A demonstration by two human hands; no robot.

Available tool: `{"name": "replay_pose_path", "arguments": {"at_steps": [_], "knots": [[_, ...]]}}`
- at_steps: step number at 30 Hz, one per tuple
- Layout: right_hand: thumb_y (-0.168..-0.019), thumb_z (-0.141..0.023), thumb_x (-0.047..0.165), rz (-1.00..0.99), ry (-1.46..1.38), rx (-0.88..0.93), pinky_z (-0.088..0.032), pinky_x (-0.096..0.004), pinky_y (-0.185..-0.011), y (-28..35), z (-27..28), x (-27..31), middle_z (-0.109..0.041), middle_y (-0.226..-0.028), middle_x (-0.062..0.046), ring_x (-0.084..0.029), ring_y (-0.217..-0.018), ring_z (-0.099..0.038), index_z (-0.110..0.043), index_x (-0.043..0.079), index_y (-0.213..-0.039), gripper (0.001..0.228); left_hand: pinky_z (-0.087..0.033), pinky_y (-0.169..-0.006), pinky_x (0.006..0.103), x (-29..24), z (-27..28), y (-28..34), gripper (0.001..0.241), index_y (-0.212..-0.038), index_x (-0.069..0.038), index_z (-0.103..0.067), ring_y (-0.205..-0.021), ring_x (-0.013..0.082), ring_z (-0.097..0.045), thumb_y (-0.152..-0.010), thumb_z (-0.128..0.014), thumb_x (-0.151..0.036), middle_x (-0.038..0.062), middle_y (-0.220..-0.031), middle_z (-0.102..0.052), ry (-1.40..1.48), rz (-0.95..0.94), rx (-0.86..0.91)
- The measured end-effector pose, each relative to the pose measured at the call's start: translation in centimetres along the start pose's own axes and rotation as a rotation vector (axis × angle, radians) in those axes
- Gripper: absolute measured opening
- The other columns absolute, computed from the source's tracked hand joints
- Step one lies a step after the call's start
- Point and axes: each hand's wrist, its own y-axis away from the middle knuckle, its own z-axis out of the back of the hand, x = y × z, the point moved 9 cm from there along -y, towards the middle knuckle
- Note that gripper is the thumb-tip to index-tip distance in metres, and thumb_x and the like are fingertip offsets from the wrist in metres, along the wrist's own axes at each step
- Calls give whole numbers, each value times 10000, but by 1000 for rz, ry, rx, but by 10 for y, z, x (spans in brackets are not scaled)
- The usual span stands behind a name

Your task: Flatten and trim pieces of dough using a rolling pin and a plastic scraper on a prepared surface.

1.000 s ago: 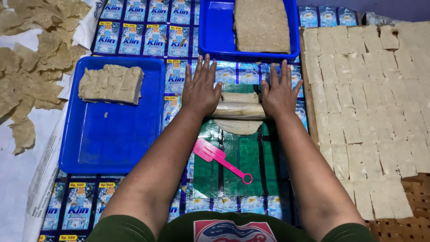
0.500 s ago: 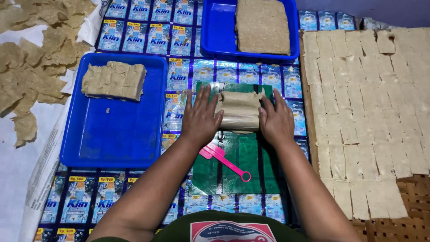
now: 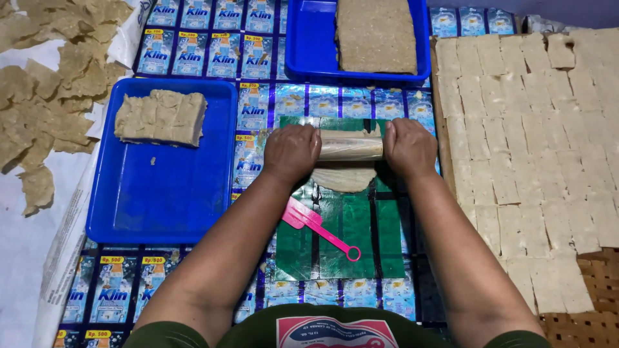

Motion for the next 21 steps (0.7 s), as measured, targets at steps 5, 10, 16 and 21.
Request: {"name": "replay_pose_path", "arguments": {"at_steps": [5, 10, 16, 21], "knots": [[-1076, -381, 492, -149, -54, 296, -565, -454, -752, 9, -47, -16, -612, -804, -40, -281, -937, -680, -583, 229, -907, 372, -542, -650, 460, 3, -7, -3, 303, -864, -143, -582, -789, 332, -680, -997, -434, -371, 69, -756, -604, 5, 24, 70], [-1077, -355, 491, -213, -90, 462, -571, -509, -812, 18, -53, -17, -654, -868, -90, -331, -989, -683, -627, 213, -1020, 393, -533, -651, 430, 1, -10, 3, 261, -868, -158, -561, -809, 303, -678, -974, -424, -354, 52, -773, -590, -59, 38, 70], [-1035, -400, 359, -113, -108, 395, -548, -521, -801, 34, -42, -9, -588, -884, -123, -374, -1015, -634, -558, 136, -965, 282, -443, -764, 426, -13, 12, 13, 252, -1074, -139, -519, -957, 309, -579, -965, -398, -331, 53, -960, -528, -33, 77, 129], [-1047, -351, 392, -245, -123, 582, -157, -667, -1184, 16, -29, 8, -325, -1632, -191, -405, -1467, -372, -463, 93, -1499, 554, -120, -1219, 568, -18, 17, 11, 588, -1551, -64, -375, -1567, 384, -192, -1019, -277, -293, 258, -1664, -258, 11, 210, 404]]}}
